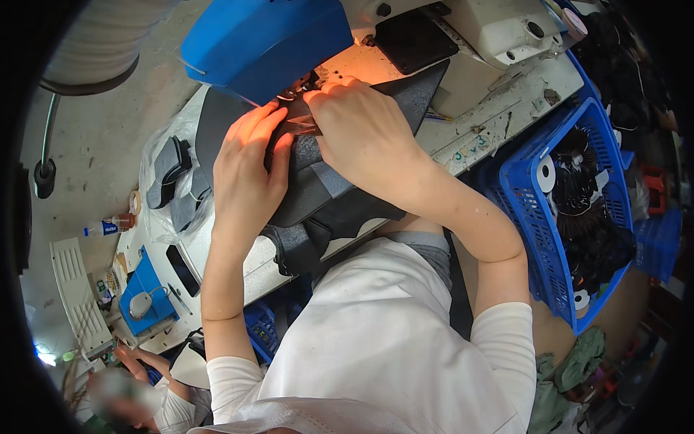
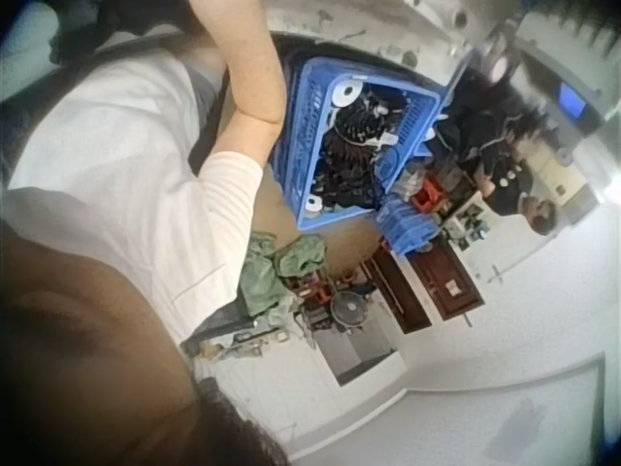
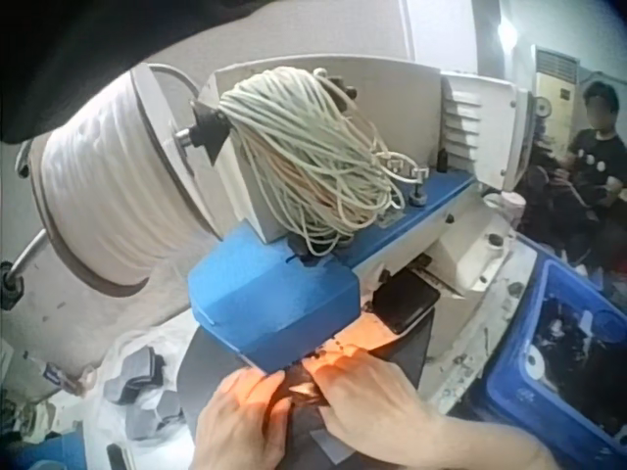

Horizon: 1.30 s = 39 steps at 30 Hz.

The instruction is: The person stitches leather pieces using a sewing machine, trims threads with snips, and stacks the finished pieces on the table.

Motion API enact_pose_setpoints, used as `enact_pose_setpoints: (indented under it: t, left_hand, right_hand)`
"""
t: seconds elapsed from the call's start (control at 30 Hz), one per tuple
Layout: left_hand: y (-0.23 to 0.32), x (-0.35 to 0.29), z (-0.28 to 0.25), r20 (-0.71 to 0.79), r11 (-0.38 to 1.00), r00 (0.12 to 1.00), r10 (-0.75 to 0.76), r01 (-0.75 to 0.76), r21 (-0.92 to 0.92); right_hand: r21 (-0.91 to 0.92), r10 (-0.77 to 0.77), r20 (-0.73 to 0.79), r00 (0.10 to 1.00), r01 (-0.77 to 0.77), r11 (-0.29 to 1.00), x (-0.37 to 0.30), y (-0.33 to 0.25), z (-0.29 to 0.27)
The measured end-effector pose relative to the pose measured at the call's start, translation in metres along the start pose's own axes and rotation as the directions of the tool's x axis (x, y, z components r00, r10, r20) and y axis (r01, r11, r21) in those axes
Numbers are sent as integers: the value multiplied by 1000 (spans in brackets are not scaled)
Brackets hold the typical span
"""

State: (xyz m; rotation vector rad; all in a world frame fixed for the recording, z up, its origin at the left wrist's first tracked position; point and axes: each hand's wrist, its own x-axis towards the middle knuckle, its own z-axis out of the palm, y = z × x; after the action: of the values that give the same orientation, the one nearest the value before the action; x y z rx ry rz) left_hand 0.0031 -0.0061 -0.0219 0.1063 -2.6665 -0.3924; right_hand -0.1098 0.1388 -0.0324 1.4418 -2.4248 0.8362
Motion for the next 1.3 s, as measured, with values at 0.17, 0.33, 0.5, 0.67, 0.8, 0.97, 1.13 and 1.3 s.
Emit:
enact_pose_setpoints:
  t: [0.17, 0.33, 0.5, 0.67, 0.8, 0.97, 1.13, 1.3]
  left_hand:
    - [-1, 7, -4, 52, 1000, 999, -12, 11, 27]
    - [-3, 12, -4, 92, 999, 996, 15, -18, 41]
    - [0, 18, -2, 67, 995, 998, -3, -4, 104]
    - [2, 12, 3, 19, 1000, 1000, 24, -23, -14]
    - [4, 16, -1, 56, 998, 998, -26, 29, -49]
    - [-8, 15, -1, 68, 998, 998, -2, 6, -60]
    - [-22, 19, -2, 38, 991, 990, 136, -136, 0]
    - [-15, 16, -3, 31, 982, 988, 153, -155, 103]
  right_hand:
    - [39, -29, -88, 996, 33, 999, 1, 0, 2]
    - [125, 72, 65, 995, -80, 989, -3, -2, -18]
    - [132, 89, 85, 992, -100, 986, -7, 6, -27]
    - [82, 43, -88, 995, -36, 996, -2, 11, -23]
    - [115, 19, -161, 987, 0, 993, -2, 15, -9]
    - [157, 94, 3, 996, -93, 983, -4, 7, -12]
    - [166, 60, 26, 998, -64, 984, -10, 7, -15]
    - [185, 64, 54, 996, -73, 980, -12, 8, -19]
